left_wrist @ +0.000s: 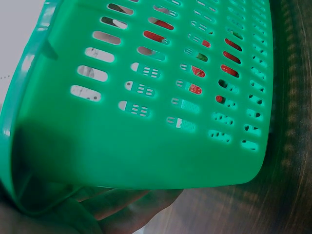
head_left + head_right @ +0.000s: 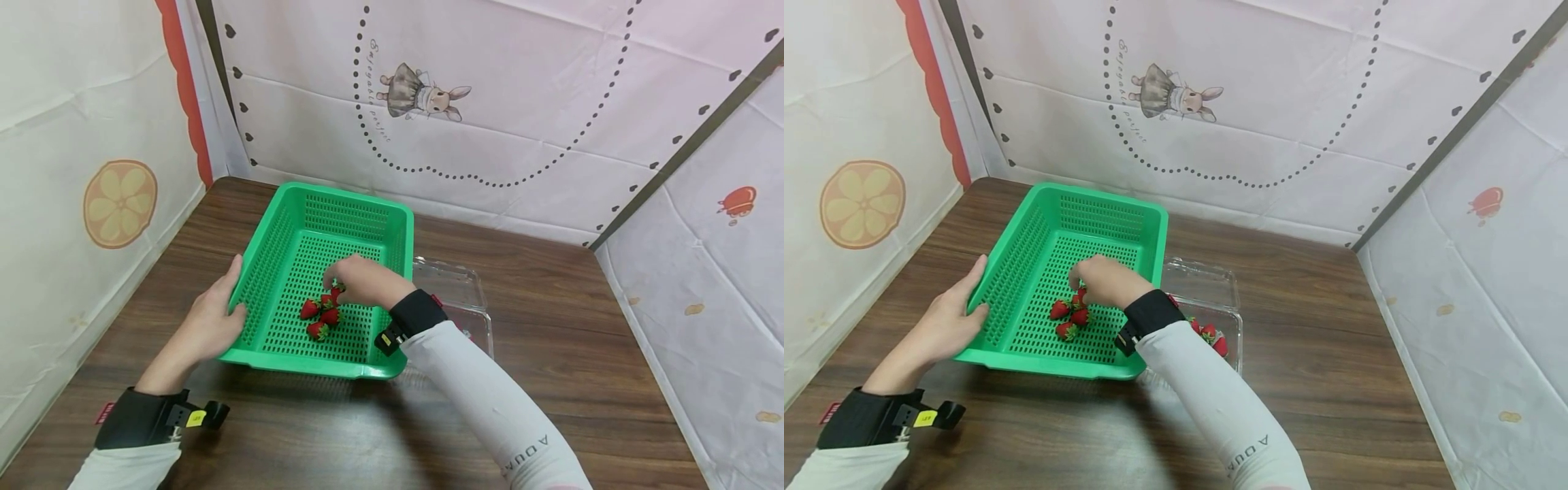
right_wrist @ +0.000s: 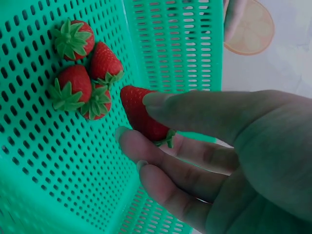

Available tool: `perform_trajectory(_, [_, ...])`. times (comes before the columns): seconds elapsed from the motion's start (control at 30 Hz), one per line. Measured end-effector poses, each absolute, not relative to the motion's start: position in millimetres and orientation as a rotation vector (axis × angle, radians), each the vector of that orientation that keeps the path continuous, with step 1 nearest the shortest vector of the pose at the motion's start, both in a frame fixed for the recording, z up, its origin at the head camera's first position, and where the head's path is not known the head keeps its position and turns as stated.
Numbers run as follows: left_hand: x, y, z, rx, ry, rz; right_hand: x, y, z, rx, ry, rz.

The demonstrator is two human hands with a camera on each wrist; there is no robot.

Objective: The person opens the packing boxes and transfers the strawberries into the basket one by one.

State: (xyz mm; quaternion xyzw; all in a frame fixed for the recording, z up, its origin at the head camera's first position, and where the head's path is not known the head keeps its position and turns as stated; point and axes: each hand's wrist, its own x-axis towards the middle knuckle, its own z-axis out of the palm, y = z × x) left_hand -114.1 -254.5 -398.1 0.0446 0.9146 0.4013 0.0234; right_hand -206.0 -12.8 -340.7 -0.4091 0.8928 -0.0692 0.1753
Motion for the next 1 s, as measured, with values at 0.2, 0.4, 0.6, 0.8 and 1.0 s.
perform_trajectory(0.2, [-114, -255, -398, 0.149, 2.832, 1.25, -209, -20, -347, -1.191, 2.508, -0.168])
perform_trajectory(0.4, [-114, -256, -399, 0.156, 2.841, 1.251, -210, -23, -351, -1.17, 2.499, -0.152])
perform_trajectory(0.6, [-114, -257, -399, 0.165, 2.846, 1.247, -211, -26, -354, -1.167, 2.479, -0.141])
perform_trajectory(0.8, [-113, -256, -401, 0.163, 2.845, 1.247, -211, -30, -362, -1.132, 2.465, -0.119])
perform_trajectory(1.0, [-114, -256, -400, 0.153, 2.839, 1.256, -210, -32, -365, -1.141, 2.476, -0.148])
